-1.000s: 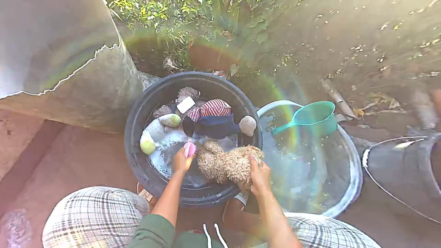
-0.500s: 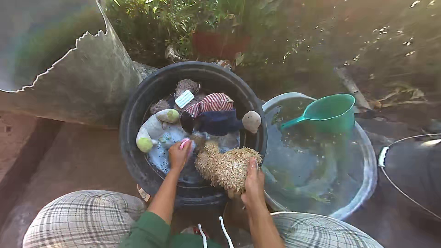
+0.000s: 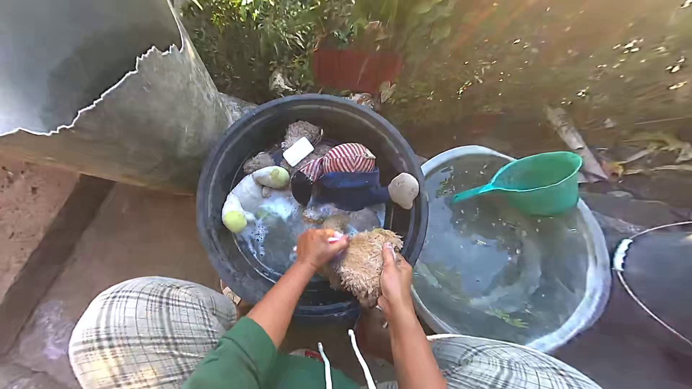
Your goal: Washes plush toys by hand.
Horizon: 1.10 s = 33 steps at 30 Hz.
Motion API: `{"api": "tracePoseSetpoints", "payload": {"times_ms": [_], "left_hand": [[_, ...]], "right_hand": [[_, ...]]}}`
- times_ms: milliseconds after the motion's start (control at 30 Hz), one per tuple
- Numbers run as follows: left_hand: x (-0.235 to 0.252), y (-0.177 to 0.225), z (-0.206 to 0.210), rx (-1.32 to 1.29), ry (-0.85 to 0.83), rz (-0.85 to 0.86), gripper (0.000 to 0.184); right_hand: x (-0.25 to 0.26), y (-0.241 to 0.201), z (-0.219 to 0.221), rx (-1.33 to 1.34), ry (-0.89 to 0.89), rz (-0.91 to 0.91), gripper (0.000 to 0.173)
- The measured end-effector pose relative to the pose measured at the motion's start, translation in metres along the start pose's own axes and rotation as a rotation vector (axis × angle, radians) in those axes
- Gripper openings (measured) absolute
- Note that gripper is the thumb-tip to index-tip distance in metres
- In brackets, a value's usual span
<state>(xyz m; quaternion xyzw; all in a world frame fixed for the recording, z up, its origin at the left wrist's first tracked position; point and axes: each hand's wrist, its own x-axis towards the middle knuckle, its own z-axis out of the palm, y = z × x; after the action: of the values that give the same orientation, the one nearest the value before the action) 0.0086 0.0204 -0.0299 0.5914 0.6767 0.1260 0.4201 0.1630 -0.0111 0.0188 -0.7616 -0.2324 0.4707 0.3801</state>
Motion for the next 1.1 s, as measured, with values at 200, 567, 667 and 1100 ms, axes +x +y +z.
{"api": "tracePoseSetpoints", "payload": {"times_ms": [200,567,667,1100], "left_hand": [[-0.023,0.044,0.014,-0.353,0.265,0.496,0.041],[-0.025,0.052,0.014,-0.450,0.240,0.588,0.039],[0.009,-0.023,0.015,-0.100,-0.158,-0.012,0.057],[0.012,-0.057,0.014,-0.076,-0.100,-0.214,0.058]], "right_hand": [[-0.002,-0.007,-0.006,0.031,-0.044,-0.114,0.020],[0.000,-0.003,-0.009,-0.019,-0.068,-0.148,0.017],[0.002,-0.006,-0.003,-0.048,0.005,-0.025,0.030],[0.002,-0.004,0.006,0.175,0.018,0.155,0.040]]}}
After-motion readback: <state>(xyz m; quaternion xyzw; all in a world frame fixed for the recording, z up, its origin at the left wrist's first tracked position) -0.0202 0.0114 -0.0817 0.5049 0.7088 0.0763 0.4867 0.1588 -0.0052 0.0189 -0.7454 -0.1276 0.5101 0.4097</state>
